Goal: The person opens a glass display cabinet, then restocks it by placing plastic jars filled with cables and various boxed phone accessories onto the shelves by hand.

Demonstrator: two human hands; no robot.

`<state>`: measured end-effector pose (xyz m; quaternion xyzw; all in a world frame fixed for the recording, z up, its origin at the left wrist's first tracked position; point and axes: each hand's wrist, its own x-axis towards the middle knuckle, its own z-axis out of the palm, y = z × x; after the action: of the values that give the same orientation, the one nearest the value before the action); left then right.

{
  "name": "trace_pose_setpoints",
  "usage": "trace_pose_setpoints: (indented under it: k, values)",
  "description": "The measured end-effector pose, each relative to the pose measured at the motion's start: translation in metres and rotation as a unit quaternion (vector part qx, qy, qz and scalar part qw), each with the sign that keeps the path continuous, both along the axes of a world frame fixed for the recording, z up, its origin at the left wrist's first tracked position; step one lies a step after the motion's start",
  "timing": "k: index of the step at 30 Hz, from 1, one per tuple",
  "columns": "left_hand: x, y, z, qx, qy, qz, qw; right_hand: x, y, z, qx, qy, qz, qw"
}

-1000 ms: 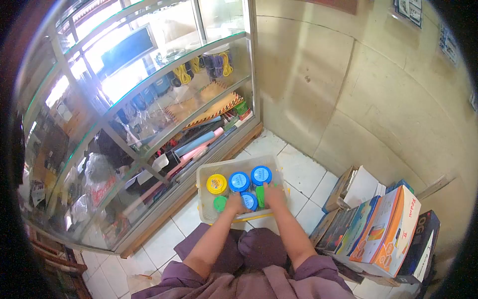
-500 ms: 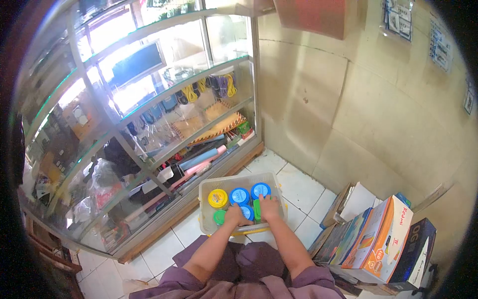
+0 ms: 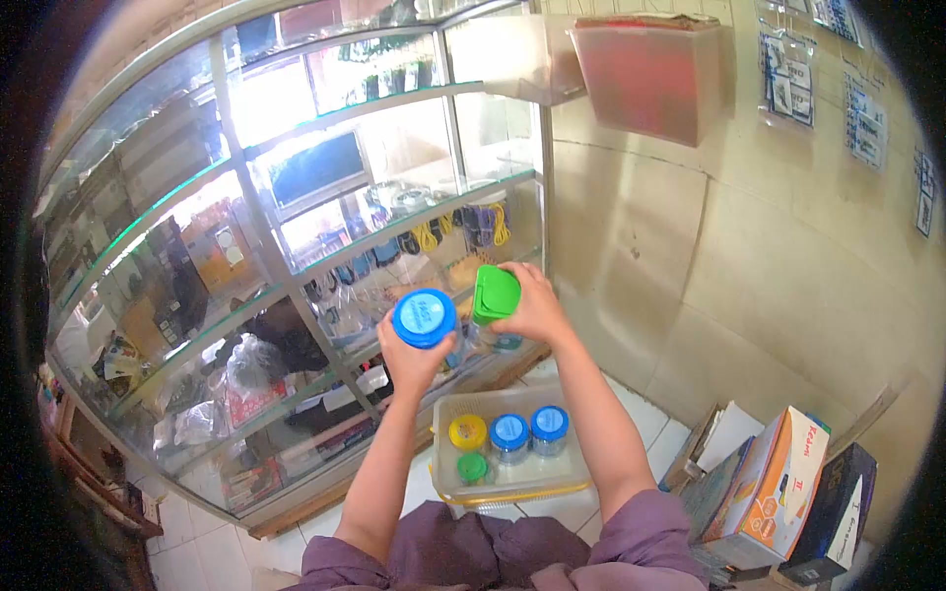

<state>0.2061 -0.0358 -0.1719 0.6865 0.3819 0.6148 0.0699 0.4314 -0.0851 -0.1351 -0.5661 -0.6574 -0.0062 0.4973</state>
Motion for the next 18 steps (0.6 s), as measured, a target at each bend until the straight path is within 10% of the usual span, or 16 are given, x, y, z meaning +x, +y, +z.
trace_pose_setpoints:
  k: [18]
  values:
    - [0.009,0.132,0.038,-0.068,-0.053,0.109,0.99,-0.055,0.156,0.02,-0.038,0.082,-0.191,0.977]
